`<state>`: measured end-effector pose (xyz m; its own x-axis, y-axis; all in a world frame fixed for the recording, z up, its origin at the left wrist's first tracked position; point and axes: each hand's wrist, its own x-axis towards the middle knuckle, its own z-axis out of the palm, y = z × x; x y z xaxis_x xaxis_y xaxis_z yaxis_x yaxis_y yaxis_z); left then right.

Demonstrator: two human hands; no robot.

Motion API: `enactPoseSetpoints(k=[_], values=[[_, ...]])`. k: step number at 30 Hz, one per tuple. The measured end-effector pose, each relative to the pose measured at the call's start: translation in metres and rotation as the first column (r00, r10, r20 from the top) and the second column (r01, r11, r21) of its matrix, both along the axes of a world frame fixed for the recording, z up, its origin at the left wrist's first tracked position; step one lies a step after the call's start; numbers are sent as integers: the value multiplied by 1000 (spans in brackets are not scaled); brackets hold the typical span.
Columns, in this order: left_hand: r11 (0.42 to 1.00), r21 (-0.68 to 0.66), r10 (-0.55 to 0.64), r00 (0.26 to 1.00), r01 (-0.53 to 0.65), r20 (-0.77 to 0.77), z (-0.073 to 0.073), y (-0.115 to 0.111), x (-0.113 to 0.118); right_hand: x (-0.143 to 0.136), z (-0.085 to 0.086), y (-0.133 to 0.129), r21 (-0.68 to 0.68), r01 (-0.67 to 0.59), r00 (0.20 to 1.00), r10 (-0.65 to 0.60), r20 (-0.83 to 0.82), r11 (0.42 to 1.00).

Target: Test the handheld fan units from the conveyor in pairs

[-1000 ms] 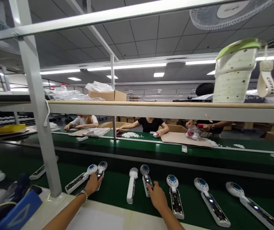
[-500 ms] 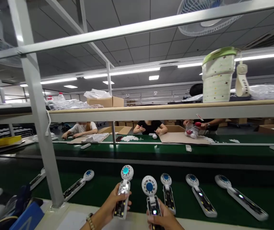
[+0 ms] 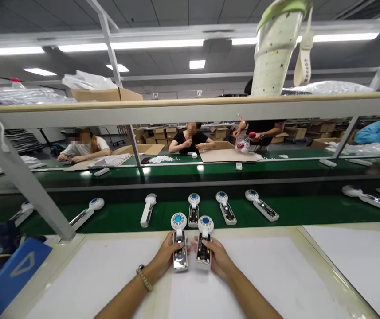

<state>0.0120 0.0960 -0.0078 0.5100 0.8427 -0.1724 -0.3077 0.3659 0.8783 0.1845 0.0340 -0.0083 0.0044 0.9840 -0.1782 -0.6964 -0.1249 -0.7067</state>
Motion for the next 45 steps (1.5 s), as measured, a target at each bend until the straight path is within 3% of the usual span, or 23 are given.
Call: enactPoseSetpoints(k=[13,18,25,31,40,45], values=[[994,64,-82,996,85,-47,-1,0,-5,-1,0,5,-33,22,1000,-22,-5,999],[990,98,-104,994,105,-19,-2,1,-4,0,4,2,48,-48,998,50,-44,998],[991,91,-99,995,101,-22,-10,4,-6,1,-3,4,57,-35,999,37,-39,998],[986,97,-136,990,139,-43,-7,2,-8,3,-8,6,81,-54,998,56,-23,995],[981,125,-149,989,148,0,-11,4,-7,0,-7,3,171,-110,994,106,31,979],[980,126,-159,987,156,12,-10,3,-7,-1,-7,3,177,-82,994,68,84,981]])
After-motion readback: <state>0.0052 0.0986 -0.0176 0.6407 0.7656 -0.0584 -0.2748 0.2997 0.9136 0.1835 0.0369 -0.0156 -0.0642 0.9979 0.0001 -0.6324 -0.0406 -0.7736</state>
